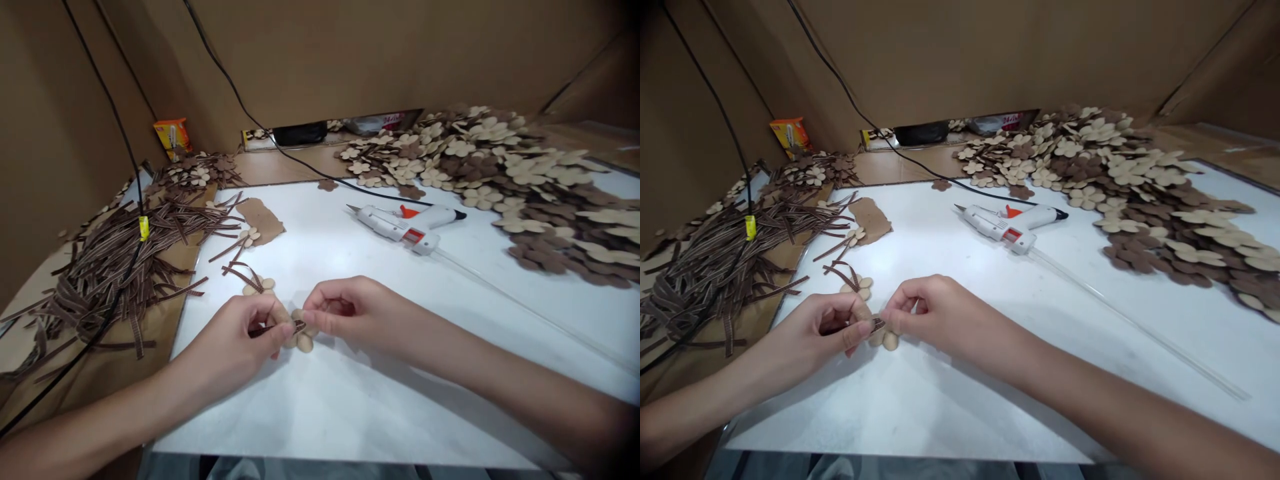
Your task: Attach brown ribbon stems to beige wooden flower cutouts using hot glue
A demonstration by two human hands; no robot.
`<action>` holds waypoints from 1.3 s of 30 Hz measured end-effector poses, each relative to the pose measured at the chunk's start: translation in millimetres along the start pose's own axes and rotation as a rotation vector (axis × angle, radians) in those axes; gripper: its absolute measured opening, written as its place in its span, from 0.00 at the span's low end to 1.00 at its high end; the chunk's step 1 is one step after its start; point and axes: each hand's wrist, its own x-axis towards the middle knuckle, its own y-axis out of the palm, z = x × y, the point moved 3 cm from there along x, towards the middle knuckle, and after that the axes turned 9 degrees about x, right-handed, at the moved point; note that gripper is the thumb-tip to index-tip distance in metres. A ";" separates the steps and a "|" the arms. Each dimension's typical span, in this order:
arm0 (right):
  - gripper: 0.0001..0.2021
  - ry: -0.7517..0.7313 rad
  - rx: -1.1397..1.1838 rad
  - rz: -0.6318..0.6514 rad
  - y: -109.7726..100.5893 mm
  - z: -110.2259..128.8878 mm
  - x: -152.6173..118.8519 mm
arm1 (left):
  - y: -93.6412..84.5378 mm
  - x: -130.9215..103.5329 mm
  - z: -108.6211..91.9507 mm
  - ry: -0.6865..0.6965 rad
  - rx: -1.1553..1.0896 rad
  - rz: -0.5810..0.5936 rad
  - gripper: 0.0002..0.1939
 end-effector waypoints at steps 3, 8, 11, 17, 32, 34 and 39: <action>0.11 0.007 0.057 -0.025 3.2 -4.6 1.9 | -0.8 2.1 1.8 -0.030 0.007 0.028 0.09; 0.11 -0.002 -0.003 -0.083 6.1 -6.9 0.2 | -1.6 4.8 4.3 -0.058 -0.006 0.045 0.09; 0.09 0.013 -0.046 -0.072 9.2 -7.3 -0.5 | 0.2 4.2 5.2 -0.088 -0.021 0.050 0.09; 0.07 0.020 -0.190 -0.163 14.6 -5.4 -3.2 | 2.8 4.9 8.9 -0.156 0.013 0.032 0.08; 0.05 0.018 -0.353 -0.232 24.7 -7.6 2.3 | 4.5 11.6 18.0 -0.181 0.146 -0.067 0.08; 0.05 0.029 -0.355 -0.233 24.7 -7.7 3.0 | 5.3 11.4 17.6 -0.180 0.132 -0.069 0.07; 0.05 0.039 -0.377 -0.213 25.1 -9.3 2.3 | 5.2 12.8 17.7 -0.168 0.167 -0.078 0.08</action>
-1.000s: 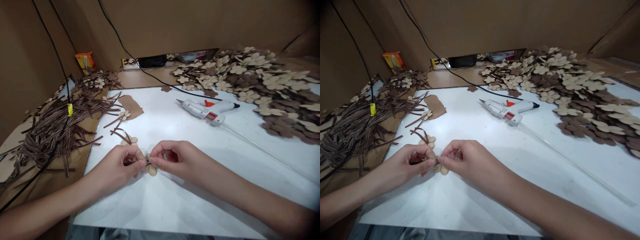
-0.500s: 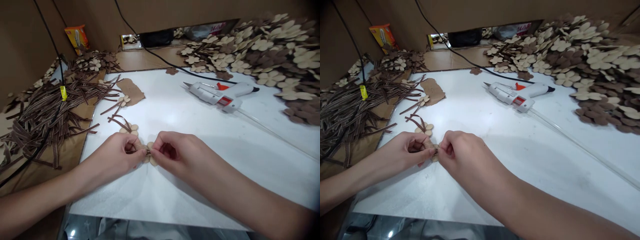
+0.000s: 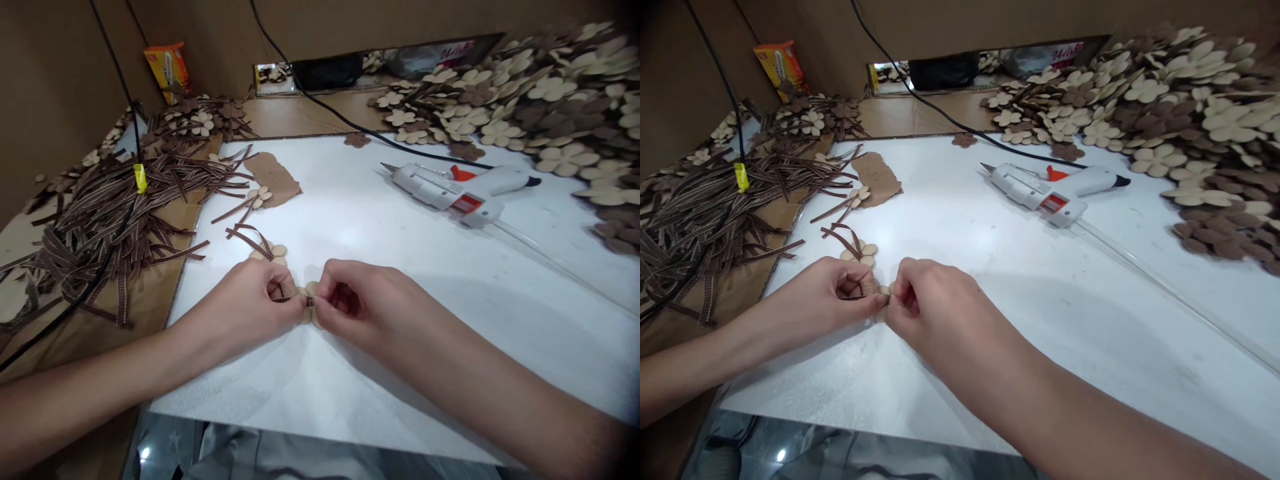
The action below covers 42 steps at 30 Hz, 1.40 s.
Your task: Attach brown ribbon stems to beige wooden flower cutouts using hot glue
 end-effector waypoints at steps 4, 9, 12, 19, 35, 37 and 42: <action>0.05 -0.021 -0.020 0.000 1.6 -0.8 -1.8 | 0.2 2.3 -0.3 0.034 -0.003 -0.005 0.10; 0.05 -0.076 -0.069 -0.011 3.4 -1.7 -2.6 | 0.9 3.1 0.0 0.035 0.005 -0.008 0.11; 0.05 -0.086 -0.079 -0.007 3.1 -1.1 -1.3 | 1.1 3.7 0.8 0.034 -0.007 0.012 0.11; 0.05 -0.058 -0.076 0.015 1.1 4.2 3.6 | 0.8 3.9 1.3 0.024 0.010 0.028 0.11; 0.07 -0.066 0.110 -0.044 4.7 -5.9 4.4 | 0.3 5.1 3.3 0.049 0.069 0.035 0.09; 0.10 -0.161 0.175 -0.037 2.0 -7.9 2.0 | 0.8 5.1 4.1 0.044 0.067 0.028 0.08; 0.11 -0.360 -0.017 -0.163 -13.6 -4.8 -18.6 | 1.7 5.4 5.1 0.035 0.050 0.036 0.08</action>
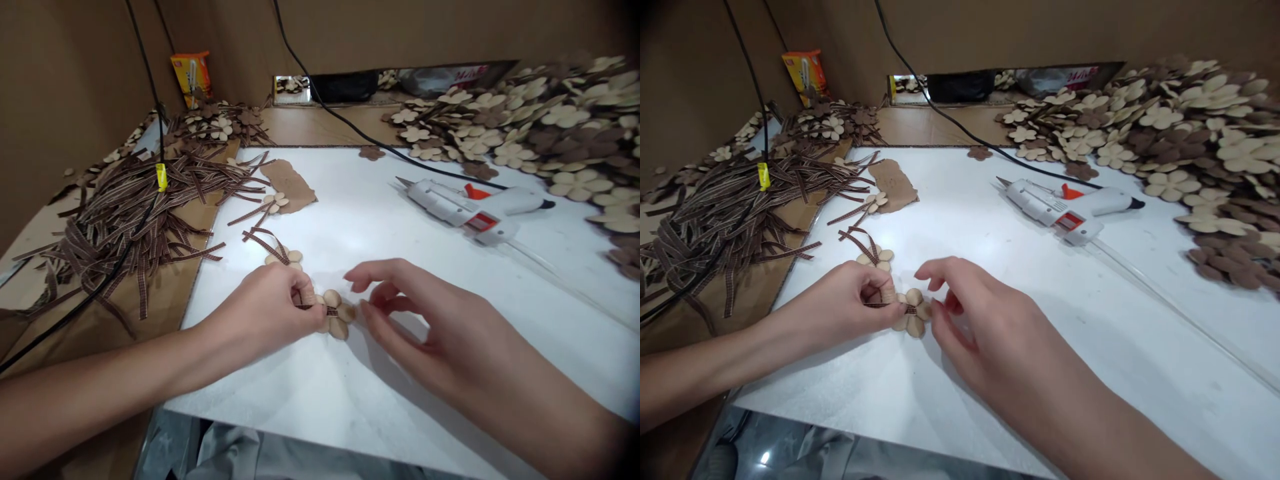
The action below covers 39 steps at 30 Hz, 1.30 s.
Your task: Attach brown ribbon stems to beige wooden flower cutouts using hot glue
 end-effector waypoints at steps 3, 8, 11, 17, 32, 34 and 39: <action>0.14 -0.189 -0.191 0.032 -3.0 7.4 -12.5 | 0.4 0.3 0.7 -0.011 0.002 0.025 0.07; 0.18 -0.451 -0.447 0.114 8.2 5.8 -23.3 | 1.6 0.9 3.1 0.022 -0.002 0.042 0.07; 0.18 -0.578 -0.615 0.165 12.7 3.2 -24.4 | 1.3 0.6 4.1 0.019 0.005 0.045 0.07; 0.18 -0.732 -0.732 0.177 7.9 6.7 -23.5 | -2.1 -0.9 2.5 0.012 -0.042 0.100 0.06; 0.21 -0.788 -0.791 0.240 5.2 14.4 -14.1 | -11.4 2.6 5.3 -0.038 -0.071 0.220 0.10; 0.22 -0.793 -0.778 0.256 5.4 13.5 -12.4 | -12.1 1.4 6.3 -0.022 -0.078 0.211 0.11; 0.22 -0.799 -0.763 0.277 5.4 13.8 -10.2 | -13.2 -2.4 8.6 0.013 -0.045 0.182 0.11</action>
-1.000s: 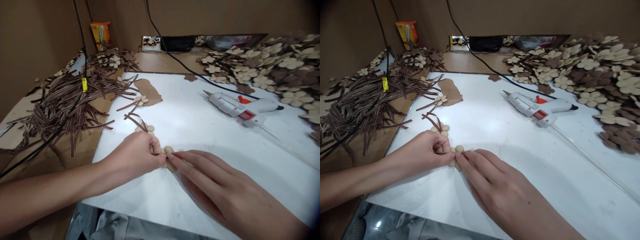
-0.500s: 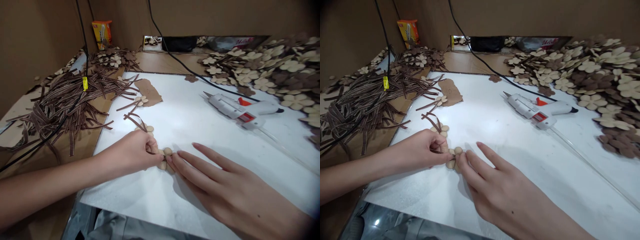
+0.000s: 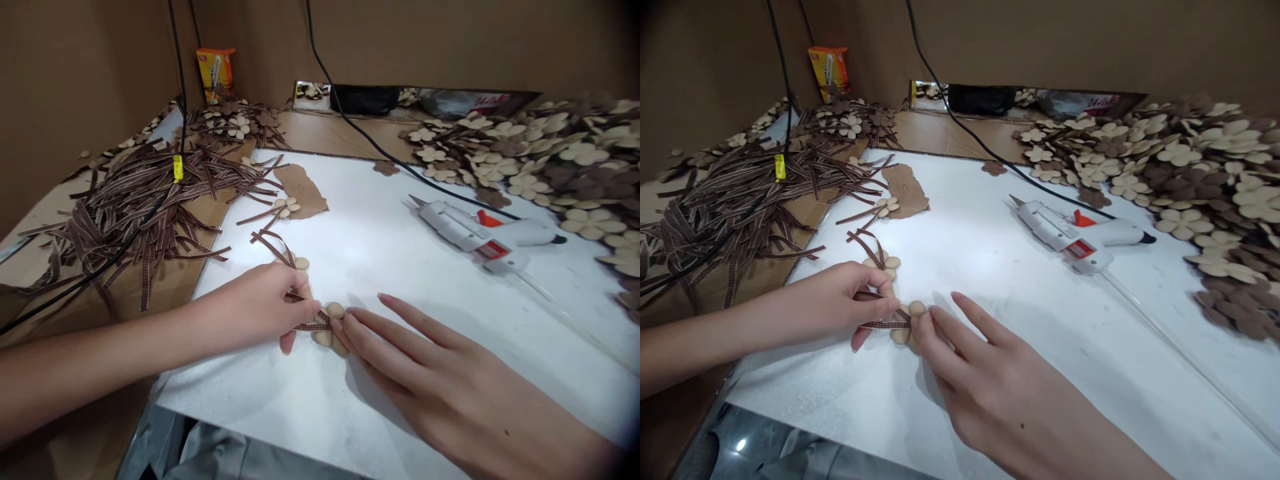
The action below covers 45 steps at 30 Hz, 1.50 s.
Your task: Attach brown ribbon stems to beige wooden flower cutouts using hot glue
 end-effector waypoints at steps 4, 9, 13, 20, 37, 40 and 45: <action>0.22 0.013 0.047 -0.027 -0.3 1.2 -1.2 | -1.9 -2.6 1.0 -0.007 0.100 -0.027 0.13; 0.19 0.086 0.184 -0.044 2.5 -6.3 -10.6 | -3.0 -4.6 -0.9 -0.008 0.114 -0.011 0.11; 0.18 0.109 0.246 -0.010 4.9 -13.7 -19.4 | -2.8 -4.8 -3.4 -0.032 0.111 0.010 0.10; 0.18 0.088 0.192 -0.059 -0.1 -13.6 -21.3 | -4.2 -6.9 -6.1 -0.035 0.152 0.062 0.15; 0.19 0.041 0.156 -0.013 10.6 -8.0 -21.7 | 2.0 -10.8 -11.0 -0.277 -0.094 0.364 0.11; 0.19 0.040 0.140 -0.006 10.8 -7.8 -22.5 | 6.4 -13.2 -11.7 -0.241 -0.198 0.377 0.12; 0.19 0.040 0.132 0.001 11.2 -9.1 -22.4 | 13.5 -15.9 -14.2 -0.267 -0.292 0.402 0.12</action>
